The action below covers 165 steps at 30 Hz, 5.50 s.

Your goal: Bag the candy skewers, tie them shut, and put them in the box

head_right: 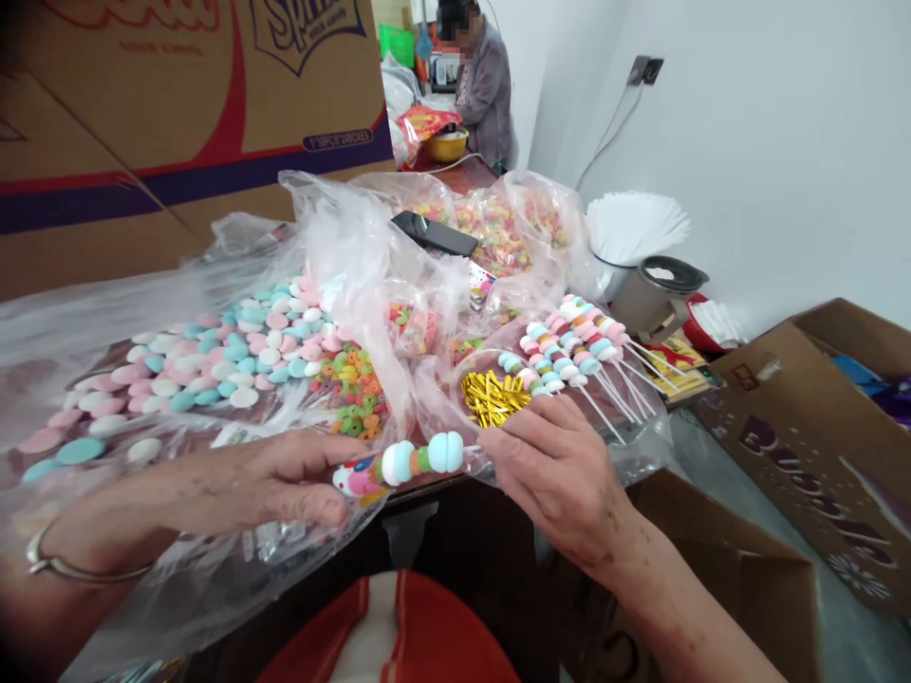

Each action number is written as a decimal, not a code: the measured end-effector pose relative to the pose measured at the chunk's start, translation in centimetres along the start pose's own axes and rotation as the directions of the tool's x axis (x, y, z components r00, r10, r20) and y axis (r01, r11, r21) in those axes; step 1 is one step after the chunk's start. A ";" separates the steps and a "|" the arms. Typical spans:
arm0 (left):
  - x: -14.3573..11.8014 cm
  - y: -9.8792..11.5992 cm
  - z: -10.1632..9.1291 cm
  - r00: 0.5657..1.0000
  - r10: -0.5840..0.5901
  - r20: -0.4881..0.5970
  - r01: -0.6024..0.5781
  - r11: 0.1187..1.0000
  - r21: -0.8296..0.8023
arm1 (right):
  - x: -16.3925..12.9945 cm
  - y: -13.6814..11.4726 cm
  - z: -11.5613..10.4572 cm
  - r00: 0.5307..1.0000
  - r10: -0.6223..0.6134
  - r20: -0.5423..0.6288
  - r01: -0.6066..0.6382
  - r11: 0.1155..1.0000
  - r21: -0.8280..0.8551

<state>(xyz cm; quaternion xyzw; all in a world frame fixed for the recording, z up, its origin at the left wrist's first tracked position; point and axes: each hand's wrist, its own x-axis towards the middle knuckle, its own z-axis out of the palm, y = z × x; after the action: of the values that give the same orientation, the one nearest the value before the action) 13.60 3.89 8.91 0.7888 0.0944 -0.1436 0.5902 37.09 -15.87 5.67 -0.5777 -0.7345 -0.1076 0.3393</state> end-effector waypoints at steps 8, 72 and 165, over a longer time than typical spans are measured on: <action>1.3 -1.2 1.5 0.937 -0.278 0.212 0.345 0.829 -0.440 | 1.3 0.4 0.5 0.989 -0.108 0.098 0.101 0.992 0.069; -1.3 -1.8 2.4 0.921 -0.347 0.178 0.388 0.857 -0.338 | 5.0 -0.7 2.6 0.928 -0.254 0.274 0.219 0.964 0.152; -0.2 -1.4 5.0 0.947 -0.279 -0.162 0.011 0.530 -0.848 | 4.2 -5.2 7.9 0.980 0.159 0.119 -0.198 0.803 0.562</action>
<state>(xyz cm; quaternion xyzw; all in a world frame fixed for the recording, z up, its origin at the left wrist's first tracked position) 12.34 -0.48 6.40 0.4114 0.2989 -0.0180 0.8609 28.91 -9.84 3.58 -0.5190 -0.6860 0.1688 0.4811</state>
